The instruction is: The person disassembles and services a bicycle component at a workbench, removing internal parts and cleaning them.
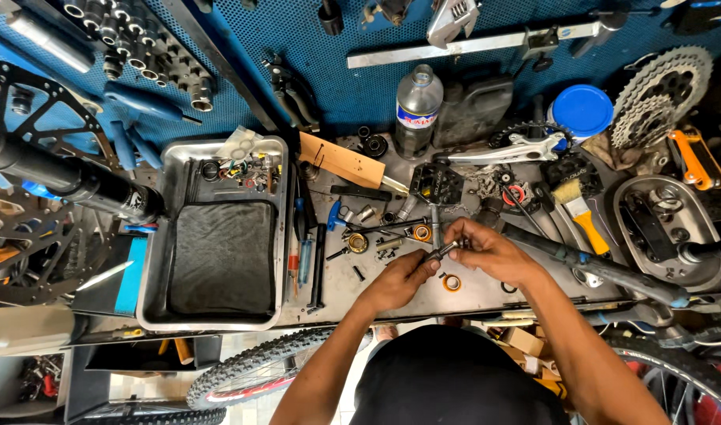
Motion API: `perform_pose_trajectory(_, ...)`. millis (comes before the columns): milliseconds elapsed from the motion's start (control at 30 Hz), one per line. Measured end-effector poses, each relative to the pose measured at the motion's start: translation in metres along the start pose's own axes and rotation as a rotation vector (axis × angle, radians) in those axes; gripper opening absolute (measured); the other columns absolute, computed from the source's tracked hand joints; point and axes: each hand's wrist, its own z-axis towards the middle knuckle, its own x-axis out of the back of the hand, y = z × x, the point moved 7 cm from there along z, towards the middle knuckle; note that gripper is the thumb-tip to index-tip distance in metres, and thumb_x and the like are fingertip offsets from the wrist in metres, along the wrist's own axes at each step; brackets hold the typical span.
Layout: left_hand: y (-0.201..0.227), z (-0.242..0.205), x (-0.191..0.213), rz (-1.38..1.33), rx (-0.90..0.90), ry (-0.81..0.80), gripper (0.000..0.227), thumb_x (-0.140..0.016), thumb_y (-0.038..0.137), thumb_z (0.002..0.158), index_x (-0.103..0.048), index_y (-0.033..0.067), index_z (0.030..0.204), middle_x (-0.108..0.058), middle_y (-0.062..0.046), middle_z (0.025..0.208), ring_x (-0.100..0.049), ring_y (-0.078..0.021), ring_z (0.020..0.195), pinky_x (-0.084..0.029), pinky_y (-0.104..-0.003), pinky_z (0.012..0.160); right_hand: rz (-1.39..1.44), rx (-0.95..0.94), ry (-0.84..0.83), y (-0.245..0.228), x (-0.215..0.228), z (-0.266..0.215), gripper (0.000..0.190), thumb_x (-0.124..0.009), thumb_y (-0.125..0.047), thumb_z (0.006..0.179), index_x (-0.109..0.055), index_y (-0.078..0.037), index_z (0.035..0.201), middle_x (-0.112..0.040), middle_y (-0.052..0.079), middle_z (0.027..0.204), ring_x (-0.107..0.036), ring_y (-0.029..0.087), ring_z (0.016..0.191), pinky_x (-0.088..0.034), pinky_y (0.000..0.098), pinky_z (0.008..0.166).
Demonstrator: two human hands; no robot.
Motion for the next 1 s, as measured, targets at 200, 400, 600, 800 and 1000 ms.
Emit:
perform_pose_trajectory(200,-0.001,0.002,-0.001,0.127,0.004,0.02,0.051,-0.05,0.052,0.103,-0.06,0.0022,0.112,-0.068,-0.02,0.09,-0.066,-0.0362,0.087,-0.051,-0.047,0.077,-0.209,-0.179,0.195,0.017,0.001,0.009,0.028,-0.062,-0.034,0.102,-0.064,-0.006,0.099,-0.052,-0.002,0.075,-0.045,0.008,0.065,-0.039,0.0265,0.057)
perform_pose_trajectory(400,-0.024,0.004,-0.015,-0.685,0.216,-0.249,0.05,-0.049,0.054,0.109,-0.053,0.0073,0.091,-0.037,0.003,0.064,-0.033,-0.0109,0.051,-0.032,-0.03,0.045,-0.259,0.122,0.211,-0.009,-0.001,0.011,0.023,-0.063,-0.03,0.1,-0.064,-0.007,0.104,-0.057,-0.004,0.08,-0.049,0.006,0.072,-0.043,0.0249,0.062)
perform_pose_trajectory(600,-0.006,-0.006,0.001,-0.499,0.133,-0.187,0.047,-0.05,0.054,0.105,-0.053,0.0091,0.089,-0.04,0.004,0.066,-0.039,-0.008,0.054,-0.038,-0.027,0.048,-0.225,-0.042,0.105,-0.014,0.001,0.007,0.033,-0.06,-0.04,0.094,-0.062,-0.017,0.118,-0.056,-0.005,0.078,-0.048,0.007,0.066,-0.042,0.0246,0.058)
perform_pose_trajectory(800,-0.005,-0.006,0.0,-0.175,0.028,-0.099,0.047,-0.057,0.049,0.103,-0.06,0.0023,0.097,-0.056,-0.003,0.073,-0.052,-0.0173,0.064,-0.046,-0.035,0.057,-0.217,-0.156,0.086,0.013,0.003,0.014,0.042,-0.061,-0.049,0.099,-0.065,-0.006,0.101,-0.046,-0.004,0.073,-0.04,0.009,0.063,-0.034,0.0272,0.053)
perform_pose_trajectory(1000,0.012,-0.009,0.004,0.199,-0.085,0.1,0.047,-0.062,0.045,0.099,-0.055,-0.0002,0.11,-0.069,-0.021,0.087,-0.069,-0.0426,0.084,-0.053,-0.052,0.072,-0.339,-0.322,0.116,0.035,-0.006,0.017,0.049,-0.067,-0.053,0.089,-0.075,-0.006,0.083,-0.055,-0.001,0.059,-0.045,0.008,0.053,-0.036,0.028,0.048)
